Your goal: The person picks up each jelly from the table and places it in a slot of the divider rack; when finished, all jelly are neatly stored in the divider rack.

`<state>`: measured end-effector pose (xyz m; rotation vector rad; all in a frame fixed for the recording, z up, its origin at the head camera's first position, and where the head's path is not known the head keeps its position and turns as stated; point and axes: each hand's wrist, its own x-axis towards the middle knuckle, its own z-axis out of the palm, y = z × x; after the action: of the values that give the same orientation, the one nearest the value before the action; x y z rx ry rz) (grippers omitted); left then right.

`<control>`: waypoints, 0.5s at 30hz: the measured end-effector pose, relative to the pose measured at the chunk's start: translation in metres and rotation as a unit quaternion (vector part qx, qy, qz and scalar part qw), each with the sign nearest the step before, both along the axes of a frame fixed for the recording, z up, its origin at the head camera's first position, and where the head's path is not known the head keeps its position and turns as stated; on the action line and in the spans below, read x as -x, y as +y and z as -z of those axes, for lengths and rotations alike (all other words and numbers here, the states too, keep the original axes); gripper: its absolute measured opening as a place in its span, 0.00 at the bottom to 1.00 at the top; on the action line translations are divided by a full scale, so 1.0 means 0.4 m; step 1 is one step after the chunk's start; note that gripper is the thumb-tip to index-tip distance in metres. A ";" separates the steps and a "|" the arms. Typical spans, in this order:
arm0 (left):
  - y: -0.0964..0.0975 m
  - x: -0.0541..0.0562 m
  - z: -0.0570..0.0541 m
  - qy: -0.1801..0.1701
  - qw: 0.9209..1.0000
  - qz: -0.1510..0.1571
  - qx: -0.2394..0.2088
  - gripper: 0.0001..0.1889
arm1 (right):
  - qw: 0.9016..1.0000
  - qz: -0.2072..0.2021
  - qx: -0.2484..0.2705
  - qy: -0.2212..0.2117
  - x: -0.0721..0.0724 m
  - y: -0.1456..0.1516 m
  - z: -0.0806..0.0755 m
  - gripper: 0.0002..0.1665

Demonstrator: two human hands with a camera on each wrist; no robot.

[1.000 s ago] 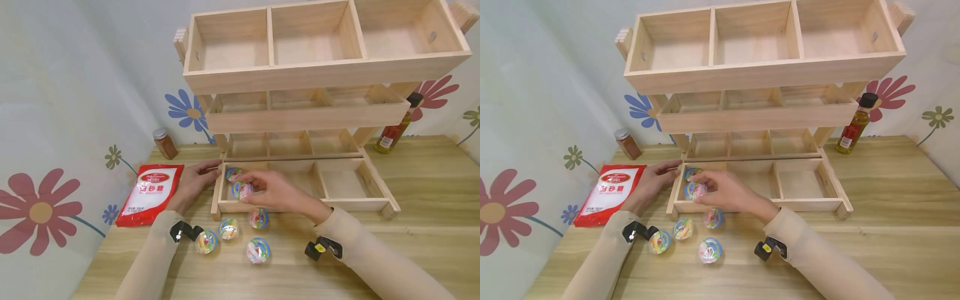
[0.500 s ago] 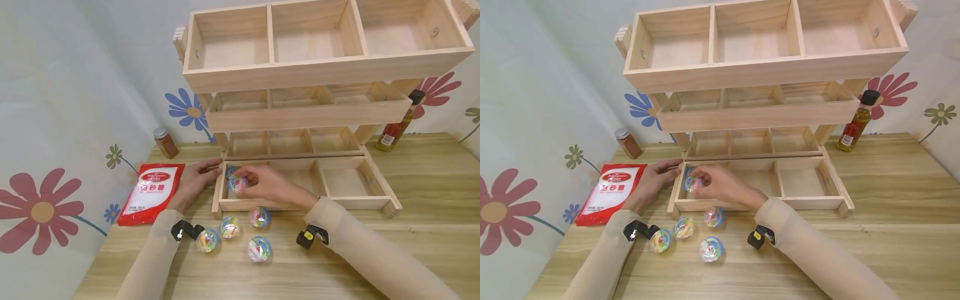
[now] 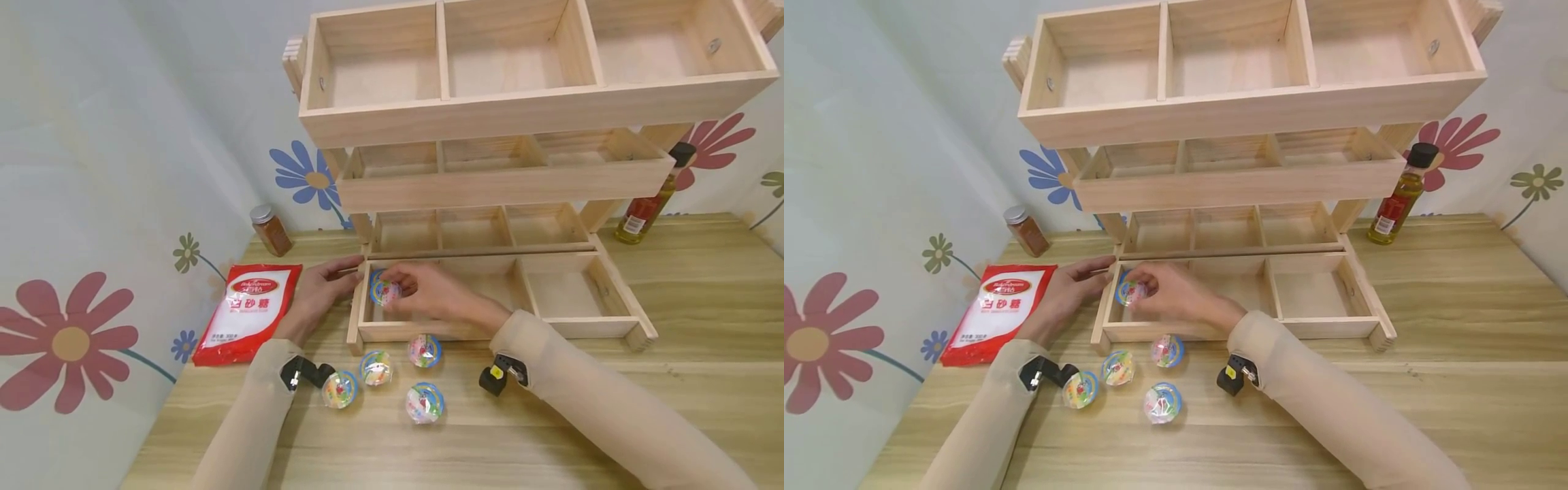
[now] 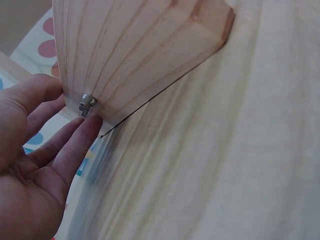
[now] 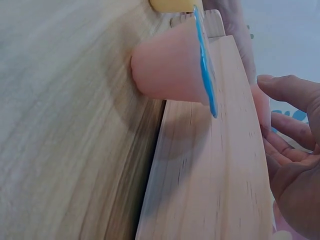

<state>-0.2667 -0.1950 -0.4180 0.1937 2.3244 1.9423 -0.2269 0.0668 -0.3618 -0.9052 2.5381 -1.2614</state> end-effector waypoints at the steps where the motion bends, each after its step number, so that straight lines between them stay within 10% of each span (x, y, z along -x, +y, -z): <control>1: 0.000 0.000 -0.001 -0.001 1.000 0.000 -0.001 0.21 | 1.000 -0.001 0.001 -0.001 0.002 -0.001 0.001 0.29; 15: -0.002 -0.003 -0.006 -0.004 1.000 0.006 0.008 0.22 | 1.000 -0.013 0.001 -0.013 0.017 -0.011 0.016 0.29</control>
<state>-0.2656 -0.1957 -0.4157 0.1965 2.3278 1.9134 -0.2338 0.0624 -0.3682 -0.9118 2.4980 -1.2608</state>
